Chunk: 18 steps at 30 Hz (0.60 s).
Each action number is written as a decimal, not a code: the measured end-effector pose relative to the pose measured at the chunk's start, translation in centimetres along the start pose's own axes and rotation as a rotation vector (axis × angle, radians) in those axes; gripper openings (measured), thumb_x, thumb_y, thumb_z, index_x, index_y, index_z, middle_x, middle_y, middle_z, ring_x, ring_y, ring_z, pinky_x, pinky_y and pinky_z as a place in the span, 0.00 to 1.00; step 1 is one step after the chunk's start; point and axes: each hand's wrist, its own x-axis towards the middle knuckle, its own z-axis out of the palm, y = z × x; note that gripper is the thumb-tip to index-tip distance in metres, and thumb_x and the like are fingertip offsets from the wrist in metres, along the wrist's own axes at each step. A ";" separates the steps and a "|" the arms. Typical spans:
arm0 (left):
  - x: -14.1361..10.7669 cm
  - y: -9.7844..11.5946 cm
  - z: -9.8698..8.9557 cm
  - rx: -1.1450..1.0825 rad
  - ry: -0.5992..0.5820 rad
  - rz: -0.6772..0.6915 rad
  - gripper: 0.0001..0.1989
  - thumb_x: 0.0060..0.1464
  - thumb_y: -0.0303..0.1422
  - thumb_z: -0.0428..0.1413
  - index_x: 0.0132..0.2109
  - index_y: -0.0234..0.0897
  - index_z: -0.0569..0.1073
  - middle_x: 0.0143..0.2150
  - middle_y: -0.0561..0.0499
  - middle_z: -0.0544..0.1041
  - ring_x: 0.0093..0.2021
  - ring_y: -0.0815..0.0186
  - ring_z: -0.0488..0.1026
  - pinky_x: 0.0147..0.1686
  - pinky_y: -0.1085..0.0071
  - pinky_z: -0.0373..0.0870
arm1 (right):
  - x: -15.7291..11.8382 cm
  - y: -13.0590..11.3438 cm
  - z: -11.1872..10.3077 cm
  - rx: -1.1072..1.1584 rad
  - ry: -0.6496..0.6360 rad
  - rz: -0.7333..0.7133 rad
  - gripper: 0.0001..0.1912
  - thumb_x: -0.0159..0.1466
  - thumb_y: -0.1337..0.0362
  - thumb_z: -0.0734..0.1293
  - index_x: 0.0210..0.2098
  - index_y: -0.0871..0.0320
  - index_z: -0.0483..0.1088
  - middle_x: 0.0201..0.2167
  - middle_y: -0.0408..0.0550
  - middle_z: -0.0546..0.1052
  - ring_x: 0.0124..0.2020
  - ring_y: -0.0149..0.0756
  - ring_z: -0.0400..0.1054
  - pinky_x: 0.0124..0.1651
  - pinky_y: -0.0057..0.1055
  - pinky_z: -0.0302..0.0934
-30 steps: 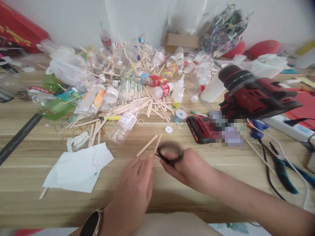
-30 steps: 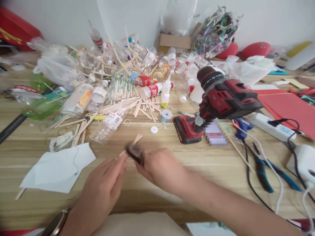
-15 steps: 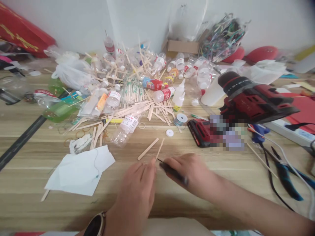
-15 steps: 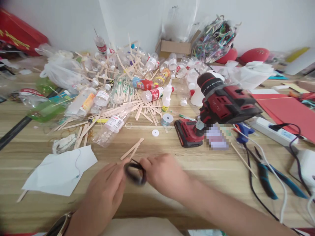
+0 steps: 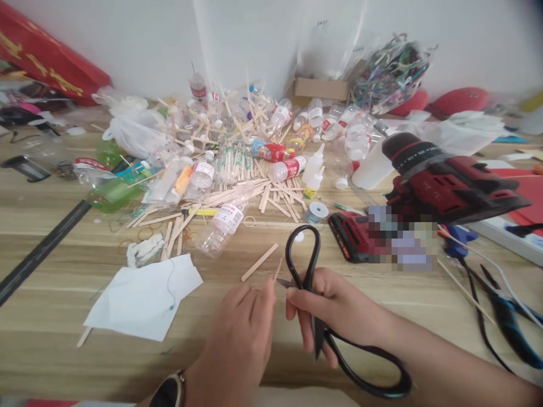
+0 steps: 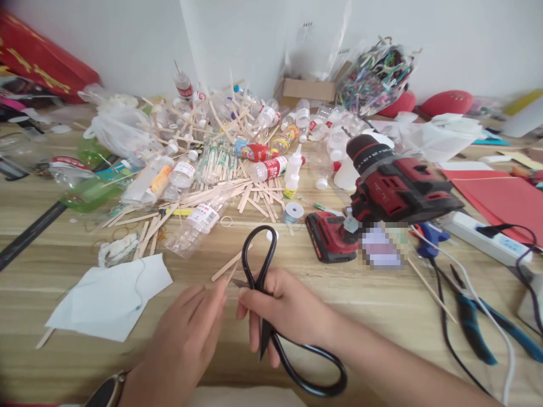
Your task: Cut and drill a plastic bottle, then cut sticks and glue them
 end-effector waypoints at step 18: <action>0.5 0.1 -1.5 -0.487 -0.096 -0.209 0.17 0.66 0.29 0.46 0.60 0.37 0.64 0.46 0.46 0.79 0.45 0.63 0.76 0.44 0.69 0.73 | -1.0 1.8 0.6 -0.185 0.481 -0.382 0.23 0.72 0.54 0.56 0.27 0.59 0.70 0.23 0.47 0.73 0.22 0.29 0.68 0.23 0.24 0.61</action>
